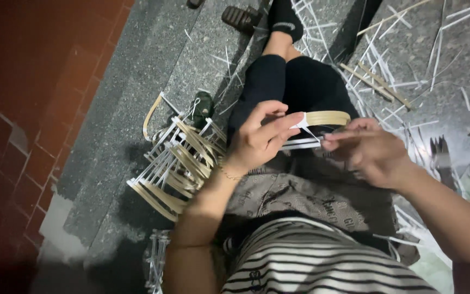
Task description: The recorder is wrapping and taping bamboo strips to assemble circular frames, likely as part of a furniture manufacturing process.
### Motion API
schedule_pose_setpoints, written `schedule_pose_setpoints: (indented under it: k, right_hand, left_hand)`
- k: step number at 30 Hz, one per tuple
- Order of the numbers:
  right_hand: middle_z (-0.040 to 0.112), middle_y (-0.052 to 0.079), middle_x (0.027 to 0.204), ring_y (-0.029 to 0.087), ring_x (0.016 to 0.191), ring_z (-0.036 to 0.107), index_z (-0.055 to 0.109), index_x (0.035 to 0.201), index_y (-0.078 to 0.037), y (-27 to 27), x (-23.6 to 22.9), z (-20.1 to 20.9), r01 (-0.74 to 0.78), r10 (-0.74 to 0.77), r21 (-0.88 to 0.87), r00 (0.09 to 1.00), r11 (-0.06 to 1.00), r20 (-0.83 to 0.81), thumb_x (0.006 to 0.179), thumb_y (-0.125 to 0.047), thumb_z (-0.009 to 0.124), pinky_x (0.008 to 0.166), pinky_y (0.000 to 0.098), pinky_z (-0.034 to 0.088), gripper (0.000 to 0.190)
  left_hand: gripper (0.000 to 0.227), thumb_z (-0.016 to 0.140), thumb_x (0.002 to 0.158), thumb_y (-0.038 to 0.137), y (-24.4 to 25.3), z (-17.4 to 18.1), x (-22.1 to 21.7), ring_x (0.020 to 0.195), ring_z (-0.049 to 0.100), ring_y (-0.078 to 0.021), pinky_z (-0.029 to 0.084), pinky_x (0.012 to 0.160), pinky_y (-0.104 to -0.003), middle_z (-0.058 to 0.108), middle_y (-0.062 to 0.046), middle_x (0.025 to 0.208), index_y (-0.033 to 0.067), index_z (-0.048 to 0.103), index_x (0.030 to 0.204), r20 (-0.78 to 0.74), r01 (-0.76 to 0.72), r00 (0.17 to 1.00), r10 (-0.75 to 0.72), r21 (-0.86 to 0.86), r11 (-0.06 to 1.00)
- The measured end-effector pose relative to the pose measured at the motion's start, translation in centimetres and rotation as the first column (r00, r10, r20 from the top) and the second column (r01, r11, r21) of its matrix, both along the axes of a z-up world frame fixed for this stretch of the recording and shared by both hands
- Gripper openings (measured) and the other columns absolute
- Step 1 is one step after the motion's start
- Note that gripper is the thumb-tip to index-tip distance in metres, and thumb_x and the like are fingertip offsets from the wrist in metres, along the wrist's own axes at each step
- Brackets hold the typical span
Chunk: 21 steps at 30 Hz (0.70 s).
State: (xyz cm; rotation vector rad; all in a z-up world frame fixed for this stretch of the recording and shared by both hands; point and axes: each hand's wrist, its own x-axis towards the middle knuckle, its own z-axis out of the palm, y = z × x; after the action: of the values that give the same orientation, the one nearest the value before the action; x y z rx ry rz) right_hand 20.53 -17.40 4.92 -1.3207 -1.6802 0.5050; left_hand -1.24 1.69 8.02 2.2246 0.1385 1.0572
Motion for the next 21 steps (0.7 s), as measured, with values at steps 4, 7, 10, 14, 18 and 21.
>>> schedule_pose_setpoints:
  k: [4, 7, 10, 14, 18, 21]
  right_hand:
    - [0.076, 0.016, 0.105, 0.03, 0.086, 0.077, 0.067, 0.123, -0.006, 5.7, 3.5, 6.2, 0.71, 0.037, -0.566, 0.609, 0.42, 0.792, 0.117, -0.027, 0.03, 0.076, 0.0387, 0.06, 0.043]
    - [0.069, 0.018, 0.12, 0.026, 0.111, 0.072, 0.062, 0.133, 0.0, 2.5, 10.9, 2.7, -0.098, -0.126, -0.262, 0.684, 0.96, -0.719, 0.114, -0.036, 0.046, 0.102, 0.0453, 0.06, 0.044]
    - [0.06, 0.013, 0.131, 0.019, 0.114, 0.061, 0.055, 0.132, -0.002, -1.4, 16.6, -8.2, 0.435, -0.549, -0.417, 0.81, 0.798, -0.204, 0.118, -0.027, 0.038, 0.097, 0.0354, 0.05, 0.034]
    - [0.076, 0.012, 0.12, 0.023, 0.107, 0.074, 0.074, 0.127, -0.013, -0.7, 9.8, -14.2, 0.463, -0.374, -0.502, 0.886, 0.731, 0.274, 0.08, 0.006, 0.06, 0.089, 0.0393, 0.058, 0.052]
    - [0.066, 0.017, 0.136, 0.034, 0.127, 0.061, 0.061, 0.138, -0.009, 7.9, -3.0, -2.1, -0.071, 0.085, -0.052, 0.915, 0.996, 0.395, 0.086, -0.003, 0.072, 0.106, 0.0446, 0.05, 0.054]
    - [0.065, 0.017, 0.139, 0.035, 0.134, 0.059, 0.056, 0.146, -0.006, 13.1, -5.2, 0.9, -0.214, 0.03, 0.229, 0.789, 0.95, 0.614, 0.088, -0.008, 0.069, 0.117, 0.0512, 0.04, 0.059]
  left_hand:
    - [0.031, 0.073, 0.103, 0.011, 4.4, -0.9, 2.4, 0.064, 0.065, -0.0164, 0.055, 0.054, -0.029, 0.066, -0.01, 0.094, -0.0017, 0.077, 0.131, -0.354, 0.187, 0.935, 0.001, 0.496, 0.848]
    - [0.018, 0.064, 0.109, 0.017, 8.6, 3.7, 1.2, 0.078, 0.068, -0.0176, 0.057, 0.062, -0.029, 0.064, -0.005, 0.102, 0.0094, 0.069, 0.125, -0.132, -0.121, 0.963, 0.236, 0.572, 0.812]
    - [0.026, 0.058, 0.108, 0.009, 12.0, 3.5, -3.1, 0.071, 0.074, -0.0132, 0.06, 0.053, -0.026, 0.069, -0.009, 0.105, 0.0011, 0.07, 0.13, -0.235, -0.441, 0.886, 0.4, -0.159, 0.883]
    - [0.027, 0.055, 0.105, 0.012, 11.5, -5.2, -4.4, 0.056, 0.072, -0.0193, 0.057, 0.043, -0.03, 0.071, -0.013, 0.095, -0.0039, 0.064, 0.124, -0.316, -0.423, 0.906, 0.281, -0.67, 0.61]
    - [0.03, 0.053, 0.104, 0.018, 5.1, -7.6, -1.3, 0.051, 0.069, -0.0203, 0.056, 0.04, -0.031, 0.071, -0.015, 0.09, -0.0069, 0.063, 0.118, -0.335, -0.331, 0.94, 0.065, -0.852, 0.406]
    - [0.027, 0.053, 0.101, 0.011, 2.2, -9.2, -0.3, 0.053, 0.068, -0.0203, 0.055, 0.041, -0.031, 0.071, -0.017, 0.088, -0.0078, 0.062, 0.118, -0.36, -0.334, 0.933, -0.016, -0.88, 0.336]
